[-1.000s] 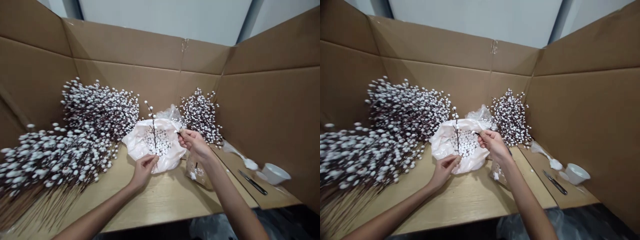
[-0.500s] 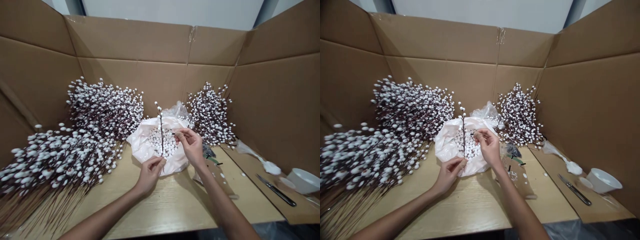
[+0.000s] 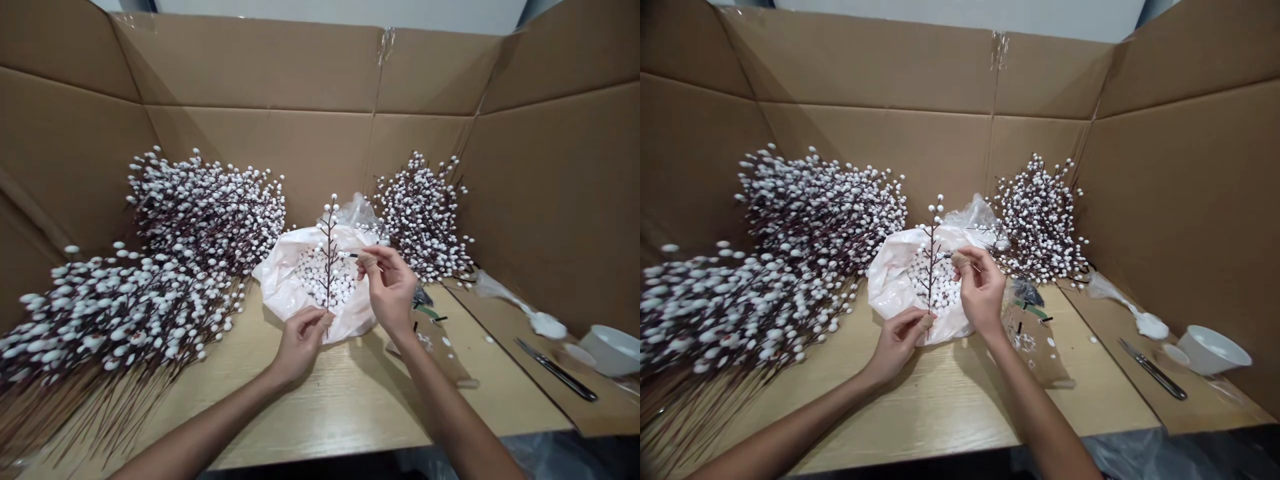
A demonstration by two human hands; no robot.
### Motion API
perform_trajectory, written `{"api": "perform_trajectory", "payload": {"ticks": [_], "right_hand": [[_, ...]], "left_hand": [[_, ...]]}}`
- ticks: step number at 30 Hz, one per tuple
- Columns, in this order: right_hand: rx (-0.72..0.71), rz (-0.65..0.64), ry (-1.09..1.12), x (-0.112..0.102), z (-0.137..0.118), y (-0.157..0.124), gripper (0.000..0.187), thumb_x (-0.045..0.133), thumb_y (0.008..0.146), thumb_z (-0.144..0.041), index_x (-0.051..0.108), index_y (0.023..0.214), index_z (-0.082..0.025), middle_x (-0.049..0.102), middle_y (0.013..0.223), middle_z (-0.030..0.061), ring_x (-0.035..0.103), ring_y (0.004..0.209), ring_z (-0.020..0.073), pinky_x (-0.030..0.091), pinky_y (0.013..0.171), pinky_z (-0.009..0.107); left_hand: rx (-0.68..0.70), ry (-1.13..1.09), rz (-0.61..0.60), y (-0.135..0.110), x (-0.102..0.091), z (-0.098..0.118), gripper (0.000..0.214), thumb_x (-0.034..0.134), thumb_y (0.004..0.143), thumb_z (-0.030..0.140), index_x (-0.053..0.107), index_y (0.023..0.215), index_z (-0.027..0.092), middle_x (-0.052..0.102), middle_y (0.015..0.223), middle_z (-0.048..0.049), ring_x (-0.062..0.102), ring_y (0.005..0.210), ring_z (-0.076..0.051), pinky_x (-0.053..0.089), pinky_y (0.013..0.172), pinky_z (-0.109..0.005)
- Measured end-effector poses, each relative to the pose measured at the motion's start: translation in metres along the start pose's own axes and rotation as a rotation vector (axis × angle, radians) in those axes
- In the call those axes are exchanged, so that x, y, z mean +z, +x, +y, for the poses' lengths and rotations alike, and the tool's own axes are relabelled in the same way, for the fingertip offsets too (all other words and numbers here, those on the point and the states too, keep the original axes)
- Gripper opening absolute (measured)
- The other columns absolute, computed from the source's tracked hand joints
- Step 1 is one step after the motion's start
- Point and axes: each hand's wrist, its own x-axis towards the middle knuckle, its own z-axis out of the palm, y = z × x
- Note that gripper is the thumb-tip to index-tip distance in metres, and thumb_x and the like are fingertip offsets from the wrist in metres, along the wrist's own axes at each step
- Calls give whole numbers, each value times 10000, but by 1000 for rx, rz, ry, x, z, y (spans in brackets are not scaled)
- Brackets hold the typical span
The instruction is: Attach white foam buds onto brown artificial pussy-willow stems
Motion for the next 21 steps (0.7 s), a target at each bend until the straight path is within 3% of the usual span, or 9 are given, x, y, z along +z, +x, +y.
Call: {"api": "perform_trajectory", "payload": {"ticks": [8, 14, 21], "right_hand": [[-30, -104, -33, 0, 13, -2, 76, 571, 814, -198, 640, 833, -172, 648, 763, 17, 573, 615, 106, 487, 562, 235], [-71, -135, -167, 0, 21, -5, 115, 549, 819, -176, 652, 870, -186, 671, 830, 41, 617, 740, 151, 516, 681, 291], [-76, -155, -221, 0, 19, -5, 117, 538, 822, -184, 650, 853, -196, 678, 829, 39, 627, 746, 162, 518, 682, 297]], "left_hand": [[27, 16, -5, 0, 0, -1, 208, 599, 788, 306, 707, 755, 131, 641, 716, -66, 562, 695, -174, 420, 635, -262], [29, 1, 15, 0, 1, 4, 209, 618, 772, 315, 718, 746, 134, 653, 697, -64, 571, 669, -171, 431, 614, -257], [23, -3, 12, -1, 1, 6, 192, 623, 766, 299, 717, 737, 133, 645, 686, -58, 566, 675, -169, 425, 623, -255]]}}
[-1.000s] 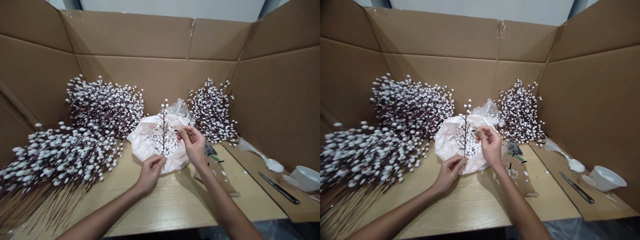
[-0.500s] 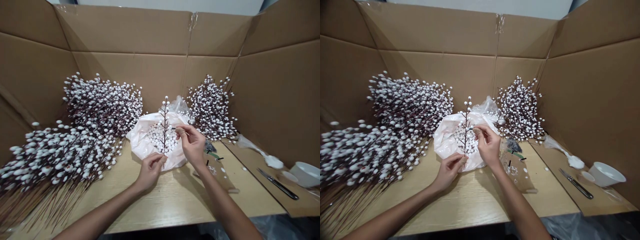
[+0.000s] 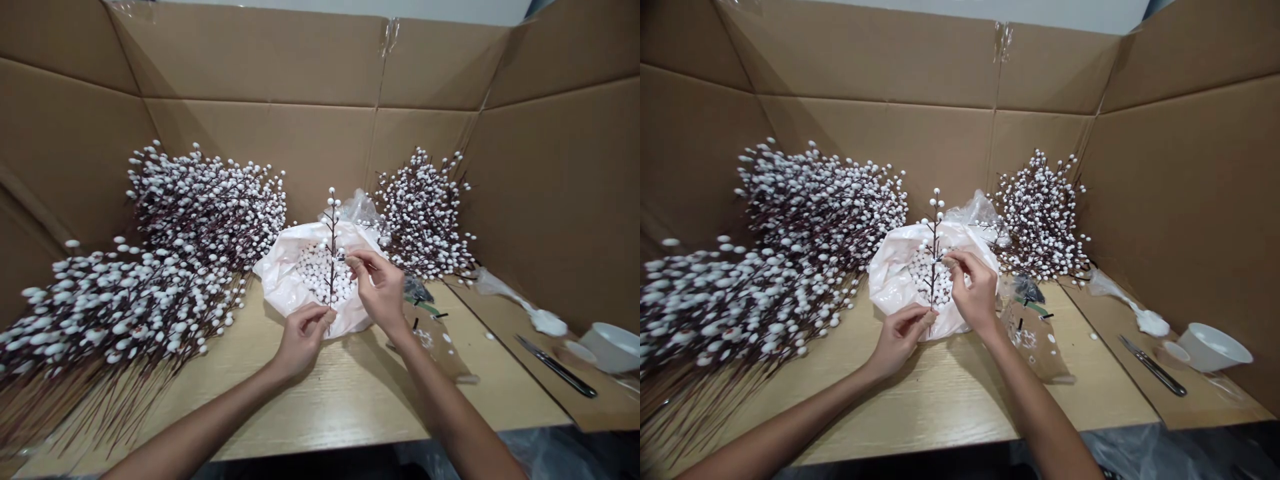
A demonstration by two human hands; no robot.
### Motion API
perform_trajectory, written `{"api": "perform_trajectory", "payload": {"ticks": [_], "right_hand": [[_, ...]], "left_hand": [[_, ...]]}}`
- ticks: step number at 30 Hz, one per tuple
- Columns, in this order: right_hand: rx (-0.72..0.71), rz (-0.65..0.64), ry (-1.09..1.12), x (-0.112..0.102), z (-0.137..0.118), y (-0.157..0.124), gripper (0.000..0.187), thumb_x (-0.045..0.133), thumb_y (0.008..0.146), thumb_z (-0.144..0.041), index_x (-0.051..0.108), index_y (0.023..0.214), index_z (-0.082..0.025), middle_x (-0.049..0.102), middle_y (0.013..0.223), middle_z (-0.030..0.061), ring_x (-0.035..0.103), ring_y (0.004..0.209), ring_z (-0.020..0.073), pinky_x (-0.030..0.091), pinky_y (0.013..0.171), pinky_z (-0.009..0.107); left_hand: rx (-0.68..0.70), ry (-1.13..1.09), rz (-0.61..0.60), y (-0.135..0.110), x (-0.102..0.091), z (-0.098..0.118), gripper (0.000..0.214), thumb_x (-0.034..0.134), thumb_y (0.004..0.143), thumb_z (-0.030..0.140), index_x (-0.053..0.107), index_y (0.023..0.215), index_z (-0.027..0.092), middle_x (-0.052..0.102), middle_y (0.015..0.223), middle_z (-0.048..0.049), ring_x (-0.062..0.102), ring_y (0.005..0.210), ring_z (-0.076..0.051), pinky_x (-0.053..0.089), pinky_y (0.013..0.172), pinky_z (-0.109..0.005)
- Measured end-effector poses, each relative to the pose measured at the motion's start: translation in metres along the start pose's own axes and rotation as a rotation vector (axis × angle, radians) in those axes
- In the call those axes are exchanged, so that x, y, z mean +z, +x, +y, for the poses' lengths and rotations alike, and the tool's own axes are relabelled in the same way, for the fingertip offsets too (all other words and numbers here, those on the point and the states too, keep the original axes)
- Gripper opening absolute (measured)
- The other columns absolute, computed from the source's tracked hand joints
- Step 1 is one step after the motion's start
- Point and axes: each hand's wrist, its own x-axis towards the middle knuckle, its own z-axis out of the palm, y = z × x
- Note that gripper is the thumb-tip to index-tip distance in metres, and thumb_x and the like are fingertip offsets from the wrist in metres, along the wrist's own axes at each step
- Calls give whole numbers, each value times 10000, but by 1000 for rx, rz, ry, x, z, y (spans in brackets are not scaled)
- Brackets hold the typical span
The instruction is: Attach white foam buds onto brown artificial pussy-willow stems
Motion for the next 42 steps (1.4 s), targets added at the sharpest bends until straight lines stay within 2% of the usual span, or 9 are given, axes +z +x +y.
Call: {"api": "perform_trajectory", "payload": {"ticks": [6, 16, 24, 31, 33, 35, 39, 42], "right_hand": [[-21, -36, -35, -1, -2, 0, 121, 532, 821, -153, 646, 842, -187, 678, 815, 33, 619, 733, 153, 506, 669, 282], [98, 27, 184, -2, -8, 5, 100, 581, 816, -260, 629, 811, -172, 612, 708, 13, 538, 592, 108, 450, 527, 236], [164, 45, 210, -5, -12, 7, 176, 615, 790, -345, 629, 770, -171, 574, 637, 1, 504, 559, 103, 420, 493, 233], [222, 63, 296, -9, -9, 12, 157, 652, 760, -325, 641, 761, -168, 596, 621, -7, 515, 533, 92, 429, 498, 228], [240, 70, 303, -20, -8, 11, 156, 668, 744, -326, 647, 759, -172, 613, 626, -4, 535, 543, 98, 448, 511, 232], [273, 78, 279, -41, -7, 7, 177, 688, 721, -346, 655, 770, -179, 636, 644, 3, 560, 559, 111, 469, 521, 241], [385, 62, 156, -107, 1, -10, 253, 720, 681, -383, 667, 826, -182, 666, 678, 17, 586, 569, 120, 499, 549, 257], [546, -16, 4, -158, 8, -28, 312, 748, 632, -417, 670, 780, -154, 668, 654, 35, 593, 561, 130, 501, 562, 274]], "left_hand": [[-2, 11, 2, 0, 0, 1, 203, 618, 775, 313, 711, 735, 137, 645, 692, -56, 566, 688, -173, 430, 637, -259], [4, 13, 5, 0, 0, -1, 196, 616, 778, 302, 718, 744, 138, 653, 702, -61, 574, 686, -173, 437, 632, -259], [10, 17, 16, 0, 0, 0, 202, 619, 777, 312, 720, 736, 142, 654, 692, -58, 573, 677, -171, 438, 621, -258], [20, 8, 20, 2, -1, -3, 210, 620, 771, 315, 722, 740, 134, 659, 709, -67, 580, 690, -171, 438, 623, -254], [14, -3, 26, 2, -1, -2, 212, 626, 766, 326, 723, 734, 141, 659, 705, -64, 579, 691, -171, 441, 622, -253], [9, -13, 31, 3, -2, 0, 214, 636, 755, 342, 723, 727, 148, 657, 691, -58, 575, 682, -171, 443, 614, -253], [24, -10, 22, 4, -1, 1, 205, 648, 736, 348, 718, 717, 157, 656, 676, -49, 574, 671, -174, 441, 604, -257], [55, -6, 15, 4, 0, 0, 179, 652, 728, 333, 713, 701, 166, 658, 669, -43, 576, 657, -170, 440, 601, -256]]}}
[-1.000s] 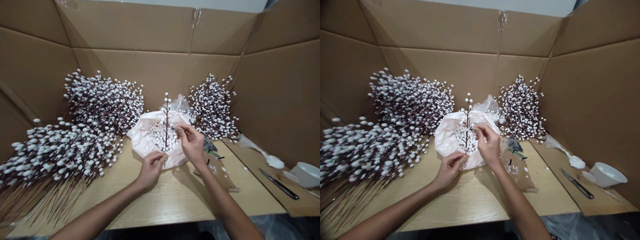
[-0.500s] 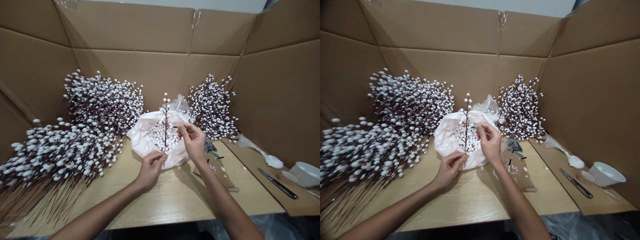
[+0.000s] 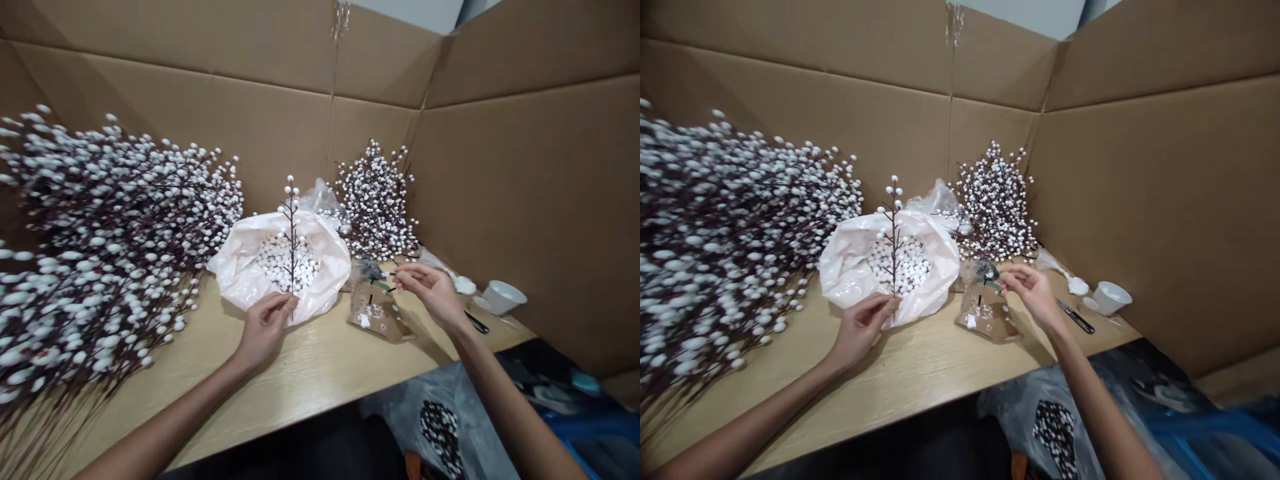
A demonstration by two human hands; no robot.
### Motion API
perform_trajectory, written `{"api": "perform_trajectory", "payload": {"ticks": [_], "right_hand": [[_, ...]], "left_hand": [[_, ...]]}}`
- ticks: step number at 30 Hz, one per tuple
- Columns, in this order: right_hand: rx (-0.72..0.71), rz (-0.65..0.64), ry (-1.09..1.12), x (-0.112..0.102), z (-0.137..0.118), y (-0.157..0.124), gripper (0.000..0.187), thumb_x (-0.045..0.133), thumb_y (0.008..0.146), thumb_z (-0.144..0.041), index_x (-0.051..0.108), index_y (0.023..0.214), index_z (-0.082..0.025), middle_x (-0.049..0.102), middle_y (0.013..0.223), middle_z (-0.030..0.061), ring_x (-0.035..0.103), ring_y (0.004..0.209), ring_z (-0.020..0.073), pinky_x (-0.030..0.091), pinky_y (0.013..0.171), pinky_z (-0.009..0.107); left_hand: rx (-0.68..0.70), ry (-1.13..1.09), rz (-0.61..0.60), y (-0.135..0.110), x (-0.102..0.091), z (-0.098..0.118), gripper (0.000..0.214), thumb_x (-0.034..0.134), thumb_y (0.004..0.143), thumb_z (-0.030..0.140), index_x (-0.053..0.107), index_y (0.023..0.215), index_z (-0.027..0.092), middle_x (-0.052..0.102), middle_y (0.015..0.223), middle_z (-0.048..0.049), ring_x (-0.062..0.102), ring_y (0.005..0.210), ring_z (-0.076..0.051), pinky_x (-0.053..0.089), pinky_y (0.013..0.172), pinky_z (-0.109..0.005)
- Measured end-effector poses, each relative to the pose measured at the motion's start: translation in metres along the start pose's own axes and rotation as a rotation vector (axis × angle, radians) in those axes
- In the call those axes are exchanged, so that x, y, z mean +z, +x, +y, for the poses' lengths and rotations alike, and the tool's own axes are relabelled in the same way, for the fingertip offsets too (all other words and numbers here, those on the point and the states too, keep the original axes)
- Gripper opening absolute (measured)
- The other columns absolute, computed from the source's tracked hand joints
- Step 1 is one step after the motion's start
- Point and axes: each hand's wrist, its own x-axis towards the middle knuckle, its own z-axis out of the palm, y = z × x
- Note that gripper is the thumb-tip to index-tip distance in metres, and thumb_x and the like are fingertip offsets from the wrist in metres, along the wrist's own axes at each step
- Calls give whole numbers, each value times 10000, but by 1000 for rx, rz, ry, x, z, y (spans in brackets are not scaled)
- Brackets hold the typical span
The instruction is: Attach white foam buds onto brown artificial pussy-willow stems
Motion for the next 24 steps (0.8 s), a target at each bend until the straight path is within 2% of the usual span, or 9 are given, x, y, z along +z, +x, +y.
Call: {"api": "perform_trajectory", "payload": {"ticks": [2, 5, 9, 14, 19, 24], "right_hand": [[94, -44, -85, -23, 11, -9, 357, 744, 615, -460, 671, 748, -138, 665, 641, 50, 592, 564, 138, 494, 566, 282], [181, -63, -132, -38, 26, -22, 420, 743, 572, -525, 663, 697, -132, 652, 630, 54, 571, 551, 134, 466, 550, 275], [209, -25, -154, -40, 41, -30, 452, 756, 508, -563, 654, 643, -144, 637, 609, 44, 557, 568, 147, 447, 578, 286], [138, -38, -255, -45, 52, -31, 420, 725, 553, -561, 676, 659, -158, 666, 680, 67, 570, 638, 183, 444, 634, 315], [101, -71, -332, -49, 54, -32, 399, 688, 602, -548, 678, 662, -154, 679, 726, 94, 593, 711, 222, 459, 686, 344], [111, -86, -382, -48, 53, -32, 442, 660, 589, -593, 667, 650, -156, 683, 739, 106, 605, 730, 239, 474, 700, 350]], "left_hand": [[12, 4, -9, 0, 1, 0, 165, 652, 723, 322, 714, 694, 172, 660, 660, -41, 577, 647, -170, 439, 597, -257], [9, 0, -11, -1, 1, 2, 153, 653, 710, 314, 720, 694, 177, 680, 681, -46, 593, 669, -178, 448, 613, -264], [-2, -5, -4, -1, 1, 0, 145, 651, 701, 303, 719, 702, 175, 686, 704, -50, 596, 684, -180, 452, 615, -264], [4, 4, -3, -1, 1, -5, 144, 638, 715, 286, 719, 733, 169, 670, 692, -45, 578, 669, -170, 442, 590, -253], [-3, -2, -4, 0, 1, -2, 136, 635, 709, 275, 716, 717, 166, 677, 707, -53, 586, 686, -174, 450, 608, -256], [-2, 2, -15, 0, 1, -1, 149, 620, 715, 269, 713, 732, 153, 666, 702, -51, 578, 680, -170, 445, 607, -259]]}}
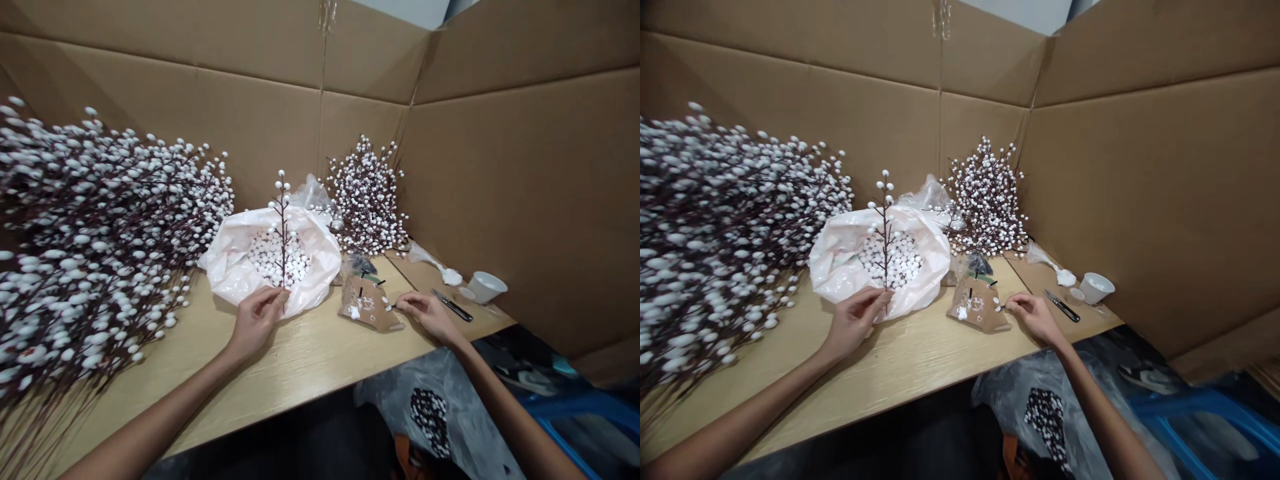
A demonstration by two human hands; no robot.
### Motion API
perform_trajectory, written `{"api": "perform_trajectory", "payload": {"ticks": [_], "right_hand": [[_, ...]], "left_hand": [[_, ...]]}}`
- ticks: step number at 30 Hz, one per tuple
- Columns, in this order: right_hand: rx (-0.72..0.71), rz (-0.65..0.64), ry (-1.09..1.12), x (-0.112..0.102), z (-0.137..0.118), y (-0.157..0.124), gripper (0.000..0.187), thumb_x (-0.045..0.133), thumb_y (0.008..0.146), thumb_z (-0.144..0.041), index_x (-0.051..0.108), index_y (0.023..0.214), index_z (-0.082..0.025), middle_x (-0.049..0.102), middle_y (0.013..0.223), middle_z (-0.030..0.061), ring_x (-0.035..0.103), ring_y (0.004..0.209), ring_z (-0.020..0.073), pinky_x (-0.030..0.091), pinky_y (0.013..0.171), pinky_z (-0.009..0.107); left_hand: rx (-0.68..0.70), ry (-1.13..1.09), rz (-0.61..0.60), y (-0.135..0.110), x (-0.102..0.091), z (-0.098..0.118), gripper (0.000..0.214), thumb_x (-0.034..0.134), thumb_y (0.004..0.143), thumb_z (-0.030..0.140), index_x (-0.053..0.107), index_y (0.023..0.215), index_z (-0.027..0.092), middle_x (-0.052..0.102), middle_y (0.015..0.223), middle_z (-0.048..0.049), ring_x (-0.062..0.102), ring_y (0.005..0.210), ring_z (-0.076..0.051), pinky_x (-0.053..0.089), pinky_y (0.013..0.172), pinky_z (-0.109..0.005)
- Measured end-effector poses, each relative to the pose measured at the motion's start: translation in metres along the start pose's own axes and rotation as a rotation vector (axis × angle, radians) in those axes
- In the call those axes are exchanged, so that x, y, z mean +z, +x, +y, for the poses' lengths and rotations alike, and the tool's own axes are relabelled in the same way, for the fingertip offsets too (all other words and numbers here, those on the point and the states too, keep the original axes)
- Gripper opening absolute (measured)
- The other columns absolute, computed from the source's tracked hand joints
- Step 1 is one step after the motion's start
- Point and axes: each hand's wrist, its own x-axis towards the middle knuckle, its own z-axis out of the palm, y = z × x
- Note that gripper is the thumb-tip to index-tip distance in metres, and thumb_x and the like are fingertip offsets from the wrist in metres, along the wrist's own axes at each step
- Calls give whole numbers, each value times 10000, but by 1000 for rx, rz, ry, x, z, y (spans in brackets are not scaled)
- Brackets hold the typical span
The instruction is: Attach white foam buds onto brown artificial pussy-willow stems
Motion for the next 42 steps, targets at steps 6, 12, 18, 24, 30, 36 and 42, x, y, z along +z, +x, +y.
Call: {"api": "perform_trajectory", "payload": {"ticks": [6, 12, 18, 24, 30, 36, 42], "right_hand": [[5, -37, -32, 0, -2, 1, 422, 640, 606, -582, 660, 646, -162, 693, 755, 111, 620, 747, 249, 487, 706, 356], [27, -83, -112, -8, -6, 4, 352, 627, 647, -487, 691, 745, -155, 721, 848, 125, 653, 797, 266, 505, 746, 383], [-174, 39, -167, 9, -57, 5, 316, 558, 753, -432, 695, 870, -173, 709, 931, 119, 654, 838, 257, 516, 739, 389], [-272, -263, 95, 89, -121, 14, 302, 583, 798, -389, 672, 1014, -197, 680, 1056, 85, 628, 952, 225, 488, 841, 367], [-221, -352, 458, 156, -149, 44, 247, 666, 706, -390, 687, 802, -163, 683, 831, 48, 614, 797, 179, 484, 717, 303], [-119, -381, 738, 176, -163, 57, 277, 732, 624, -420, 658, 653, -155, 609, 629, -5, 565, 636, 118, 445, 623, 250], [-86, -354, 897, 188, -172, 58, 290, 778, 558, -380, 630, 673, -159, 624, 659, -3, 603, 654, 132, 462, 604, 242]], "left_hand": [[-9, -1, 3, 0, -1, -2, 143, 625, 709, 267, 708, 725, 152, 670, 715, -57, 583, 693, -174, 447, 616, -262], [-10, -9, 7, 0, -1, -1, 154, 627, 711, 281, 710, 732, 153, 662, 701, -52, 573, 669, -171, 440, 585, -259], [0, 24, 8, -2, -1, 1, 156, 616, 742, 280, 711, 727, 157, 671, 701, -51, 585, 682, -178, 441, 617, -267], [-7, -3, 12, -3, -1, 4, 166, 611, 763, 289, 704, 735, 154, 680, 741, -61, 599, 723, -188, 451, 654, -274], [-28, -67, 34, -5, 0, 4, 160, 603, 777, 281, 695, 750, 153, 664, 768, -56, 595, 753, -180, 461, 686, -262], [-54, -146, 66, -4, 1, -1, 177, 599, 791, 293, 697, 792, 147, 657, 801, -58, 590, 777, -175, 463, 685, -247], [-73, -207, 125, 0, 0, 1, 208, 625, 749, 334, 694, 761, 138, 661, 762, -58, 589, 736, -172, 473, 665, -247]]}}
